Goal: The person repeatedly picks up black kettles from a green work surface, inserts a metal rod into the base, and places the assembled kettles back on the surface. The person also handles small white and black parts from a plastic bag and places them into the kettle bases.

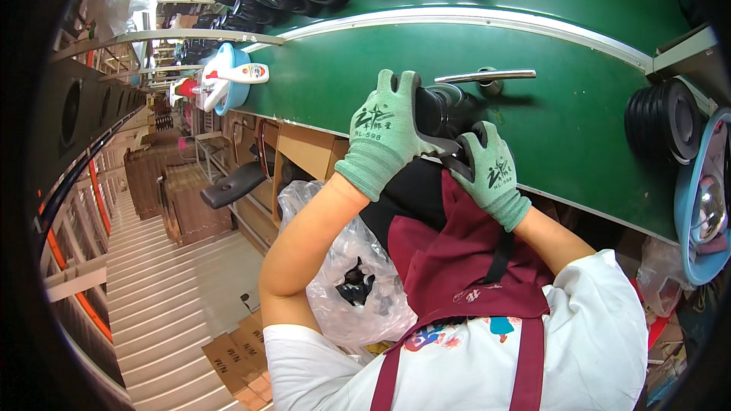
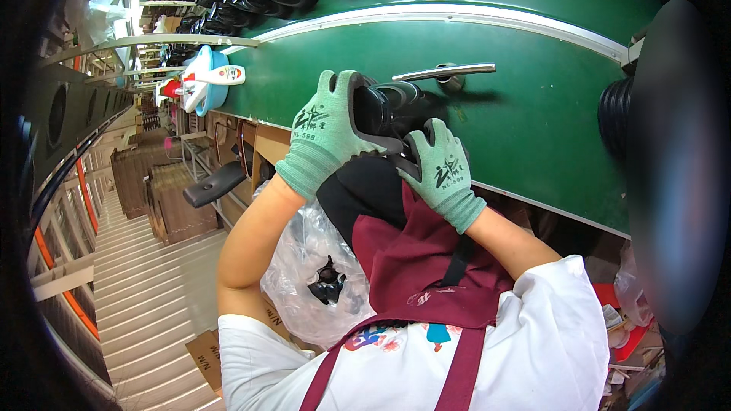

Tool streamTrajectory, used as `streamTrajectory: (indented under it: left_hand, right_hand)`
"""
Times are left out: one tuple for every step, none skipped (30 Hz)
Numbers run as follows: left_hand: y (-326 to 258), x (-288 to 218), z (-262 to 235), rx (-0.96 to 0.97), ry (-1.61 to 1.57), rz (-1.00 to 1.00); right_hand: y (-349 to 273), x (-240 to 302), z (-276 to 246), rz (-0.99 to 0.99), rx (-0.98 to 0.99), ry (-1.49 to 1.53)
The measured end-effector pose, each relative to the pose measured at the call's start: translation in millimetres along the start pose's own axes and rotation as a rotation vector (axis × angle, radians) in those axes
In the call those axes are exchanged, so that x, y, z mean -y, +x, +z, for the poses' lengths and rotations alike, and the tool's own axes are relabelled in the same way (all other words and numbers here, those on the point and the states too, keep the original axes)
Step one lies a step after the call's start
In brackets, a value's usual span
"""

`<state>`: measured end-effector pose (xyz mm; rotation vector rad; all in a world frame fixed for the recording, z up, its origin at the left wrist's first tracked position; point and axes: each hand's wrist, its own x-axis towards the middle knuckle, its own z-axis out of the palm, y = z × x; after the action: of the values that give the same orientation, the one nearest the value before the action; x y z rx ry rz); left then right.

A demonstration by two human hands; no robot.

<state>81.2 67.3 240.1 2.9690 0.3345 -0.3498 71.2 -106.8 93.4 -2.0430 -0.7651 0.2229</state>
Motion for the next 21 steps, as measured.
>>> streamTrajectory:
  left_hand:
    - [0, 0, 1, 0.017, 0.005, -0.011]
    - [1, 0, 1, 0.033, 0.010, -0.023]
    - [0, 0, 1, 0.050, 0.015, -0.035]
    - [-1, 1, 0, 0.022, 0.120, 0.046]
    - [-3, 2, -3, -0.005, 0.225, 0.128]
    - [-6, 2, -5, -0.033, 0.329, 0.210]
    - [-8, -1, -9, -0.065, 0.325, 0.163]
    - [-11, -6, -15, -0.098, 0.319, 0.118]
    - [-11, -12, -22, -0.130, 0.313, 0.072]
    - [-9, -25, -35, 0.035, 0.305, -0.110]
    - [-8, -19, -32, 0.046, 0.248, -0.001]
    - [-6, -8, -25, 0.058, 0.190, 0.108]
    - [-4, 0, -24, 0.066, 0.135, 0.210]
    - [-1, 5, -34, -0.045, 0.024, 0.525]
    - [5, 20, -25, 0.039, -0.704, 0.406]
    - [8, 11, -31, -0.147, -0.595, 0.316]
    - [11, 2, -37, -0.331, -0.482, 0.224]
    - [12, 9, -29, -0.428, 0.085, 0.140]
    - [7, -7, -32, -0.228, 0.286, 0.012]
    - [1, -15, -27, -0.035, 0.266, -0.042]
    - [-2, -21, -23, 0.158, 0.244, -0.095]
  right_hand:
    - [0, 0, 0, 0.004, 0.000, -0.002]
    - [0, 1, 1, 0.007, 0.001, -0.003]
    - [0, 2, 1, 0.009, 0.003, -0.005]
    - [0, 2, 0, 0.002, -0.006, -0.016]
    - [0, 2, 0, -0.006, -0.015, -0.028]
    - [0, 2, -1, -0.015, -0.023, -0.040]
    - [0, 1, -2, -0.005, 0.000, -0.027]
    - [1, 1, -4, 0.006, 0.024, -0.014]
    - [2, 0, -5, 0.017, 0.047, -0.002]
    - [2, 0, -4, 0.012, 0.029, -0.011]
    - [1, 0, -2, 0.008, 0.010, -0.021]
    - [1, 0, 0, 0.005, -0.010, -0.031]
    - [1, 1, 0, 0.004, -0.001, -0.017]
    - [0, 2, 1, 0.008, 0.006, -0.006]
    - [0, 2, 2, 0.012, 0.012, 0.004]
    - [1, 2, 1, 0.003, 0.003, -0.007]
    - [1, 1, 1, -0.006, -0.007, -0.018]
    - [2, 1, 1, -0.015, -0.017, -0.029]
    - [3, 0, 0, -0.009, -0.023, -0.028]
    - [3, 0, 2, -0.006, -0.020, -0.025]
    - [2, 0, 3, -0.003, -0.018, -0.022]
